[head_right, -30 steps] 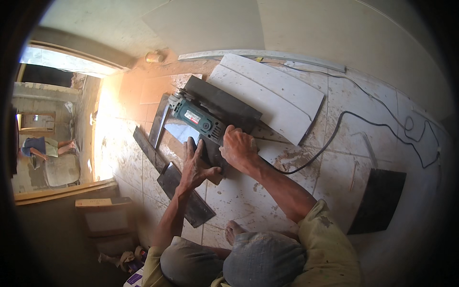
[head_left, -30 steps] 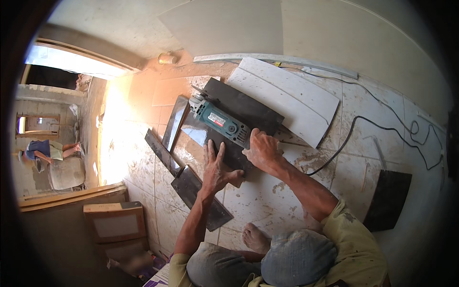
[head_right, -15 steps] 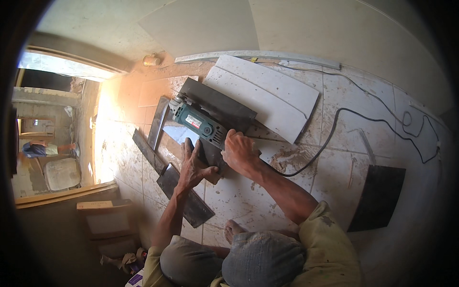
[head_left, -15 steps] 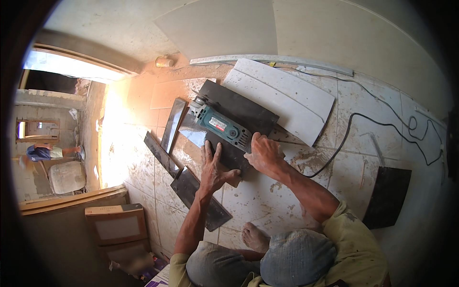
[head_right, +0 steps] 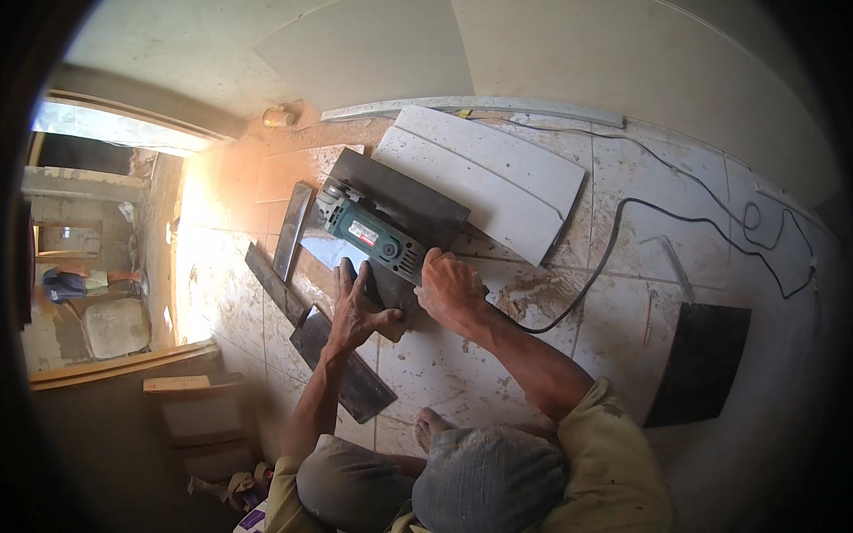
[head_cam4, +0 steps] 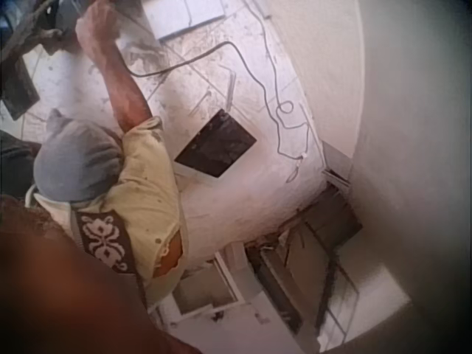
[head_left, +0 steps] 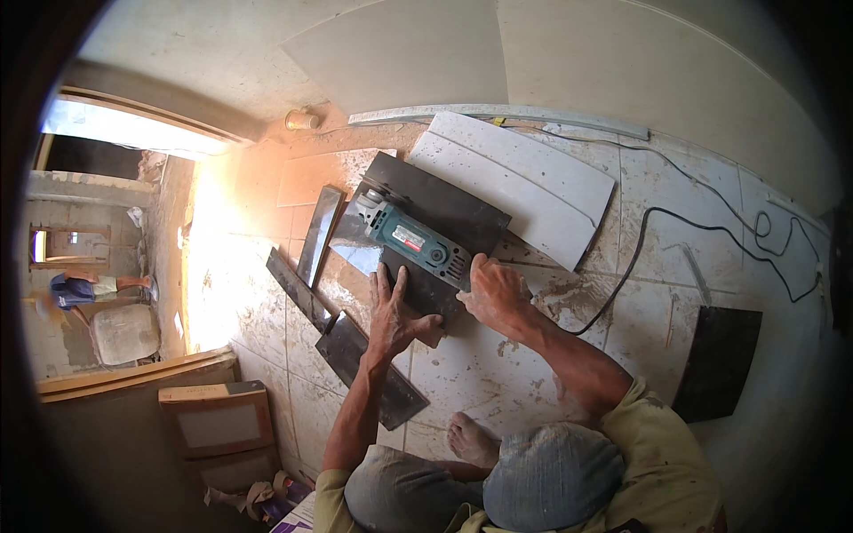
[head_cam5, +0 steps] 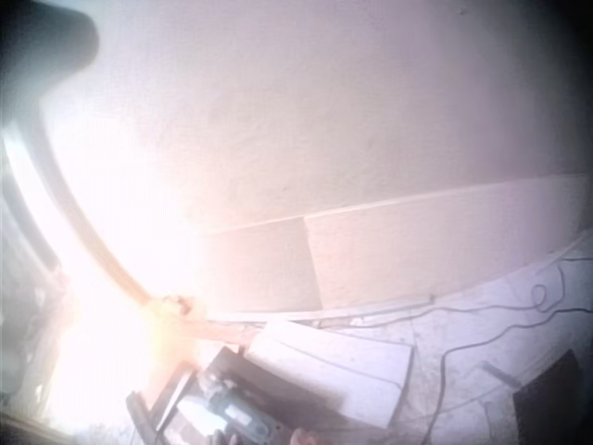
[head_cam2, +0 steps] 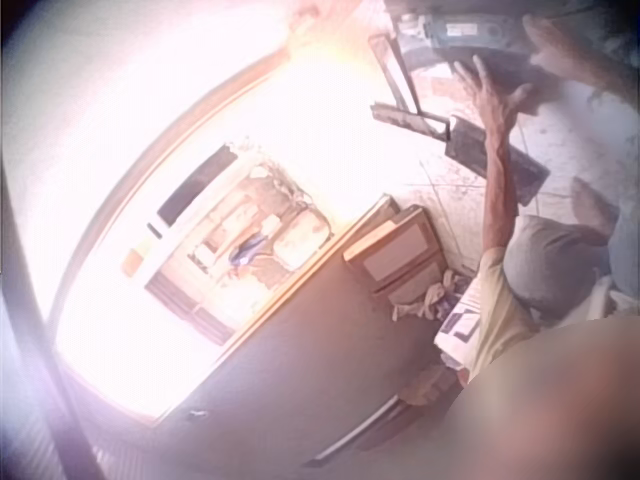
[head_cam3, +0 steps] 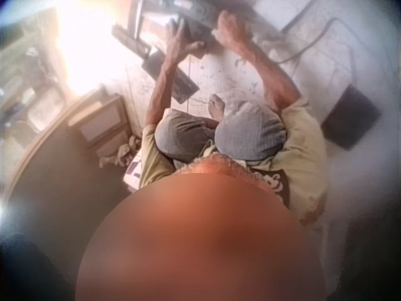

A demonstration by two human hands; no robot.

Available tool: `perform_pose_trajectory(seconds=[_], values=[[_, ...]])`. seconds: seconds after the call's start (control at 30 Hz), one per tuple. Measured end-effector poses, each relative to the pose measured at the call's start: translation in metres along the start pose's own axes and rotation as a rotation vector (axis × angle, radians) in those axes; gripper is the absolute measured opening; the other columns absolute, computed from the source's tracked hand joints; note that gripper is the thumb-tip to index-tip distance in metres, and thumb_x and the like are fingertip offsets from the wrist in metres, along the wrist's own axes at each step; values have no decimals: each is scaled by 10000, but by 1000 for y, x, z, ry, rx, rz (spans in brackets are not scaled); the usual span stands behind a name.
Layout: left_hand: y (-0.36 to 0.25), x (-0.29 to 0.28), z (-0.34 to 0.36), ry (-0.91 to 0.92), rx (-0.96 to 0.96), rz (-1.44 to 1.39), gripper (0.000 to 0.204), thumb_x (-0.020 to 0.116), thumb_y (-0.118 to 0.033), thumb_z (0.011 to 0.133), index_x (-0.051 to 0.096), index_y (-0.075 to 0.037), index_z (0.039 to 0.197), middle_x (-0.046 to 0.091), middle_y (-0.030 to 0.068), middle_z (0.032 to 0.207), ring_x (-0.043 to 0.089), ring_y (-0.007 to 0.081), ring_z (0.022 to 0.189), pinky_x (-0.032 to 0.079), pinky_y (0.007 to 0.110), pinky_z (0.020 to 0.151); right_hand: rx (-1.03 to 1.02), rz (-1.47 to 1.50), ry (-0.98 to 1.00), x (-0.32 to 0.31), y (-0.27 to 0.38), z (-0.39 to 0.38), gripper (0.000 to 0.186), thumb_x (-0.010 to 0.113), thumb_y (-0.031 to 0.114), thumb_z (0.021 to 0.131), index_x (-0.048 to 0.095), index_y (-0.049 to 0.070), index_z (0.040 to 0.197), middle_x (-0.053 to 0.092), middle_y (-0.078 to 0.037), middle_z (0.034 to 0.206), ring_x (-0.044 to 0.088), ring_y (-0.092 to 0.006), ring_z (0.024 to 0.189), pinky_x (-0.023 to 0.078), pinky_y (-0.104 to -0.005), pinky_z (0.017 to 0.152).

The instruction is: The person uses an angle grinder to cut pieces of tile while sitting on a floor.

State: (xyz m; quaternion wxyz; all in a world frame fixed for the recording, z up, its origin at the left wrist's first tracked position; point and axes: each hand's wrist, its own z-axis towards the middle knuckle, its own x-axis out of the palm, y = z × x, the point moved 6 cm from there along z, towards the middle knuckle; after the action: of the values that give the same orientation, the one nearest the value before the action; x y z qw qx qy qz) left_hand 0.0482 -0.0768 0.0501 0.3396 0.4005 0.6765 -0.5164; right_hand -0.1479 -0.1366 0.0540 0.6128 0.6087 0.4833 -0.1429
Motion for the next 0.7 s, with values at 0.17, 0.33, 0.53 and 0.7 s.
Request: perform_pose_trajectory(seconds=[0.17,0.33,0.53,0.7], values=[[4,2,0,-3,6,-43,1192,884,-520,538,367,2,1476,85,346,1570,71,497,1466,174,531,1187,2,10,-9,0,-1,-4,496,816,297,763,501,-33,958,645,-234,866,700,-366,788,579,-436,668],[3,3,0,8,-13,-48,1191,890,-504,536,368,9,1475,81,337,1575,64,490,1470,165,530,1189,22,-9,11,-3,-3,-7,504,815,314,766,499,-27,962,650,-219,868,706,-351,788,580,-429,661],[2,3,0,-3,-3,-45,1165,887,-494,549,379,5,1471,83,329,1579,55,474,1477,156,512,1195,22,-13,24,-3,-8,-11,524,812,328,774,494,-33,983,655,-213,873,710,-338,789,583,-422,669],[4,3,-1,-6,3,-65,1177,878,-523,546,380,12,1468,86,331,1577,56,471,1478,155,512,1196,6,-49,77,-9,-6,-16,479,747,321,840,509,-53,1022,638,-190,914,713,-300,805,597,-364,660]])
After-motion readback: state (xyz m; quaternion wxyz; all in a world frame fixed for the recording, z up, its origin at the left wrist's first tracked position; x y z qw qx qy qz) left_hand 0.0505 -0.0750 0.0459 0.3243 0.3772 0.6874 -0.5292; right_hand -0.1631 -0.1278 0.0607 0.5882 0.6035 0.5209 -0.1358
